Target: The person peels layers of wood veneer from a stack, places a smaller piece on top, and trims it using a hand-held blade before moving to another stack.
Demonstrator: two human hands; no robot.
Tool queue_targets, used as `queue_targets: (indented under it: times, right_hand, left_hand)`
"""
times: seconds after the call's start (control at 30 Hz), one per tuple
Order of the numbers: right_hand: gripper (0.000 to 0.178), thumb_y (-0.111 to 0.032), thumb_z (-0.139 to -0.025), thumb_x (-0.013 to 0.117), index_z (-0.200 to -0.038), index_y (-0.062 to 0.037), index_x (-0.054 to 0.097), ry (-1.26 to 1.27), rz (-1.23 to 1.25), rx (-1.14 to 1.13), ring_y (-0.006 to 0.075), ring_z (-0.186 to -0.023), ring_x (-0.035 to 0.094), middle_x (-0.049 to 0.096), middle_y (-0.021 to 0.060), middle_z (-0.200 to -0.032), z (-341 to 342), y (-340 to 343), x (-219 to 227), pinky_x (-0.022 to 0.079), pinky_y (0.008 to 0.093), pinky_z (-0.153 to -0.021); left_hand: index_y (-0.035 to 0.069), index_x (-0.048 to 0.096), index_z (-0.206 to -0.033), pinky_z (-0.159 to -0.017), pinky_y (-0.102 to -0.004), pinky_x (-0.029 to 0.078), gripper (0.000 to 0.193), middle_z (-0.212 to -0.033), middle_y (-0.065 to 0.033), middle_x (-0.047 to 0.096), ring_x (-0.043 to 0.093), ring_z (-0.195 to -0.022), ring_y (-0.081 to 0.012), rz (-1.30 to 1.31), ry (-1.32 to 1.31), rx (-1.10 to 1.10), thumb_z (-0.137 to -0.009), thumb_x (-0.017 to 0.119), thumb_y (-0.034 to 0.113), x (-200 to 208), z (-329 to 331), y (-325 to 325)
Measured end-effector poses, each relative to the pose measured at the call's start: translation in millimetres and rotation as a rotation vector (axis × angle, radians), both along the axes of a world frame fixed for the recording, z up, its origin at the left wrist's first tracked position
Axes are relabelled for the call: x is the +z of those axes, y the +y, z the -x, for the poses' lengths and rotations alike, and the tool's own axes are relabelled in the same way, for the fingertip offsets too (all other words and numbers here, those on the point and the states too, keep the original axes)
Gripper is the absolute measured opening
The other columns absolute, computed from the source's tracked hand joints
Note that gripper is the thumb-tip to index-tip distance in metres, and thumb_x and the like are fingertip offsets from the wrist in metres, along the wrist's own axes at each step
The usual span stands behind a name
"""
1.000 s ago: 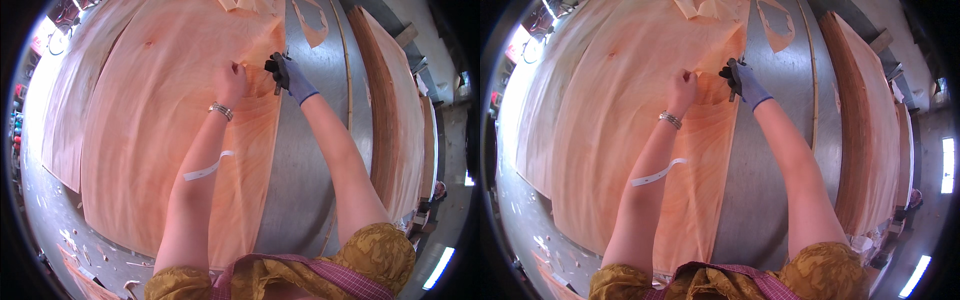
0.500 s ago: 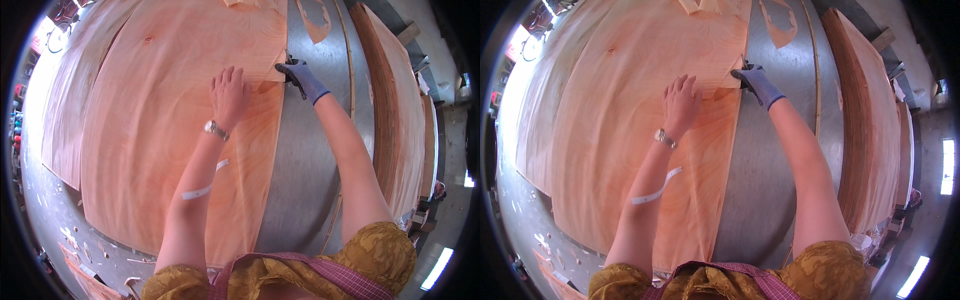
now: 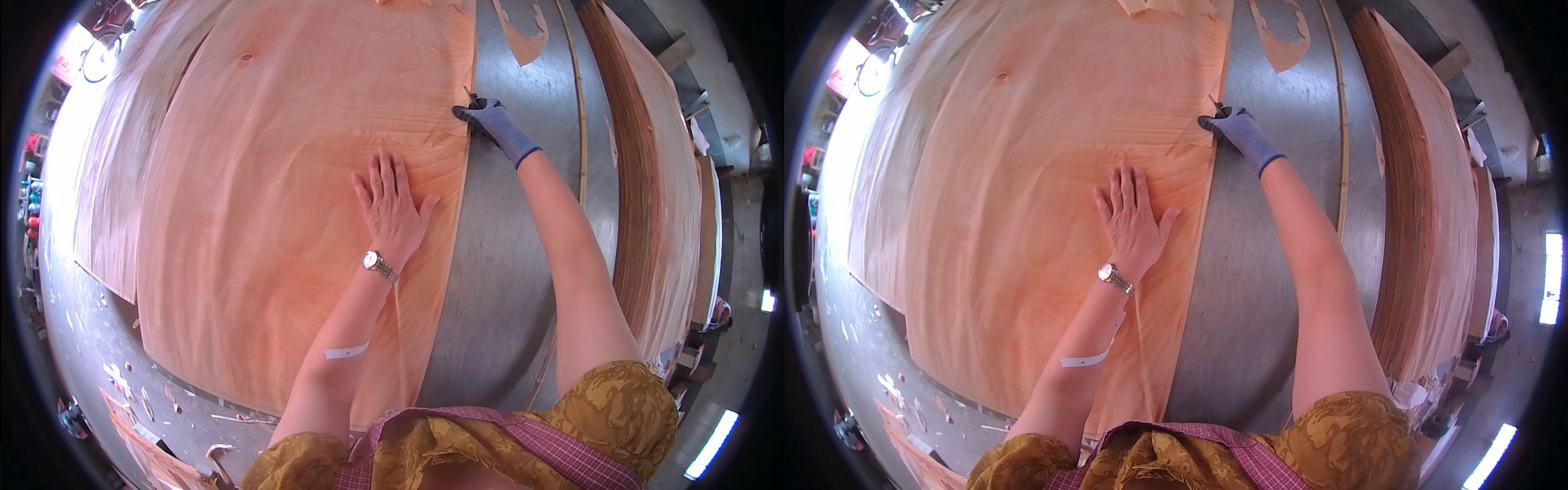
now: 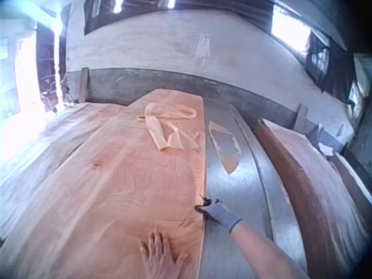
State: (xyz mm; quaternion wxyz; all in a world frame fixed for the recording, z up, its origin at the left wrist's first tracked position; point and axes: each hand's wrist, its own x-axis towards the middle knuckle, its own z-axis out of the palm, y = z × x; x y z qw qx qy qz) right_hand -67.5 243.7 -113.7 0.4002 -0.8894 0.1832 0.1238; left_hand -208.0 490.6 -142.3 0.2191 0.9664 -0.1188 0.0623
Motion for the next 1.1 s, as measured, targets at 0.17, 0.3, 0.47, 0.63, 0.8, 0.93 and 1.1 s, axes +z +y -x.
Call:
queue_targets:
  times: [0.17,0.3,0.47,0.63,0.8,0.93,1.1]
  right_hand:
    - [0.044,-0.052,-0.077,0.077,-0.074,-0.0131,0.056,0.023,-0.262,-0.023,0.0082,-0.052,0.046,0.052,-0.0019,-0.064,10.0,1.7,19.6,0.035,0.0238,-0.048]
    - [0.041,-0.047,-0.078,0.077,-0.074,-0.0120,0.056,0.085,-0.403,-0.126,0.0091,-0.052,0.046,0.052,-0.0009,-0.062,11.3,2.0,29.4,0.034,0.0246,-0.045]
    - [0.042,-0.049,-0.081,0.073,-0.075,-0.0124,0.055,0.049,-0.633,-0.133,0.0083,-0.052,0.044,0.049,-0.0018,-0.063,7.7,9.7,35.9,0.033,0.0244,-0.044]
    - [0.046,-0.051,-0.081,0.073,-0.079,-0.0086,0.056,-0.049,-0.549,-0.117,0.0095,-0.056,0.050,0.056,0.0017,-0.070,3.6,26.9,47.4,0.034,0.0236,-0.044]
    - [0.056,-0.057,-0.085,0.066,-0.106,-0.0060,0.055,-0.025,-0.681,-0.188,0.0125,-0.069,0.061,0.063,0.0070,-0.091,14.2,37.5,39.9,0.034,0.0209,-0.044]
    - [0.060,-0.053,-0.087,0.066,-0.120,-0.0067,0.049,0.056,-0.863,-0.190,0.0123,-0.069,0.061,0.064,0.0079,-0.097,30.4,55.2,29.2,0.033,0.0182,-0.042]
    - [0.045,-0.045,-0.088,0.069,-0.108,-0.0088,0.053,0.021,-1.251,-0.398,0.0095,-0.060,0.055,0.065,0.0060,-0.096,27.7,53.6,1.6,0.031,0.0187,-0.038]
  left_hand:
    - [0.002,0.024,-0.151,-0.117,-0.0555,0.005,0.089,-0.157,-0.0181,0.022,0.016,-0.147,-0.0332,0.050,-0.062,-0.031,-0.087,0.058,0.053,1.8,-13.1,-4.2]
    - [0.003,0.026,-0.150,-0.117,-0.0523,0.012,0.087,-0.152,-0.0173,0.033,0.025,-0.143,-0.0330,0.086,-0.109,-0.030,-0.086,0.062,0.049,1.3,-25.1,-9.7]
    - [0.005,0.038,-0.143,-0.107,-0.0469,0.030,0.077,-0.132,-0.0158,0.052,0.042,-0.128,-0.0320,0.147,0.005,-0.032,-0.082,0.070,0.040,29.8,-49.6,-8.4]
    - [0.006,0.045,-0.137,-0.099,-0.0448,0.037,0.068,-0.123,-0.0157,0.055,0.047,-0.118,-0.0319,0.131,0.162,-0.026,-0.082,0.071,0.036,48.5,-72.9,-7.2]
    - [0.004,0.042,-0.140,-0.100,-0.0452,0.036,0.067,-0.125,-0.0174,0.052,0.047,-0.116,-0.0336,0.270,-0.029,0.056,-0.084,0.068,0.030,27.3,-54.6,-17.2]
    - [0.000,0.037,-0.142,-0.103,-0.0451,0.034,0.064,-0.124,-0.0185,0.052,0.047,-0.118,-0.0346,0.406,-0.186,0.090,-0.086,0.061,0.021,-10.6,-57.1,-17.9]
    - [-0.002,0.033,-0.143,-0.113,-0.0413,0.028,0.061,-0.140,-0.0199,0.042,0.038,-0.134,-0.0326,0.914,0.169,0.018,-0.086,0.052,0.006,3.1,-60.7,-8.1]
